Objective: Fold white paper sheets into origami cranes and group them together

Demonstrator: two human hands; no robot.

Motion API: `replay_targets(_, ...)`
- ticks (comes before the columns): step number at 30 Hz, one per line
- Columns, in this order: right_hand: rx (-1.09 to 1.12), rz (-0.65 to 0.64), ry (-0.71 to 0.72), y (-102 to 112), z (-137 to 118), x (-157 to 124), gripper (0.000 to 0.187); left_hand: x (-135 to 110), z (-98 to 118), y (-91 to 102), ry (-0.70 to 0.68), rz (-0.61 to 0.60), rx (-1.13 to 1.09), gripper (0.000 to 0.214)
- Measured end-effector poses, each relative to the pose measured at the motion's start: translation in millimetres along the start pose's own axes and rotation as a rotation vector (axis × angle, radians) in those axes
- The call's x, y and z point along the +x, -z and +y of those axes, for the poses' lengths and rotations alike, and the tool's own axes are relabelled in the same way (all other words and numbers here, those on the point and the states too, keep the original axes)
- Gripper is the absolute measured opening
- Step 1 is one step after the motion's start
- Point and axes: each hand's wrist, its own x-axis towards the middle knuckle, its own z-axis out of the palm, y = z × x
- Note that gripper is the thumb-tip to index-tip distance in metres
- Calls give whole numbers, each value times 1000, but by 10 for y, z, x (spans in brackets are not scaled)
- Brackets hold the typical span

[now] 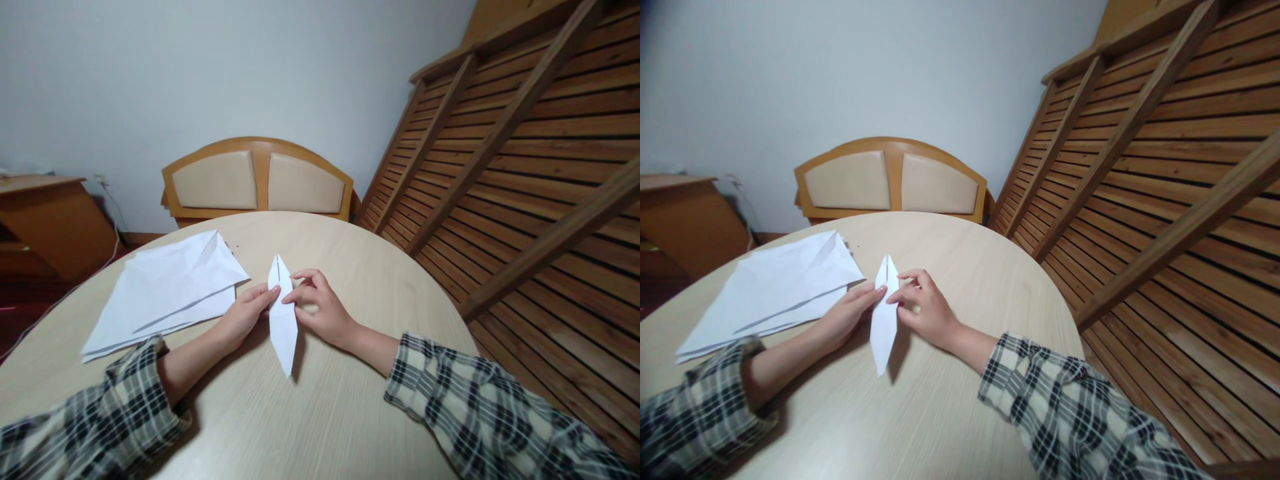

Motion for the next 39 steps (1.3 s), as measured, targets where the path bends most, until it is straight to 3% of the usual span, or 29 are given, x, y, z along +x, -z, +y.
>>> replay_targets(8,246,11,-263,-21,-5,10,15,-12,12,-18,-44,-29,29,34)
replay_targets(12,343,45,-335,-68,73,15,2,-25,30,-28,-82,-75,57,33)
replay_targets(20,536,46,-449,-97,7,16,21,-16,-17,-15,-130,-121,110,26)
replay_targets(28,567,79,-504,-100,-42,21,27,-37,-36,-21,-101,-120,95,35)
replay_targets(33,539,82,-499,-113,-31,-4,32,-37,-53,-22,-77,-145,102,60)
replay_targets(39,577,59,-503,-130,-34,-16,32,-53,16,-39,-207,-150,275,46)
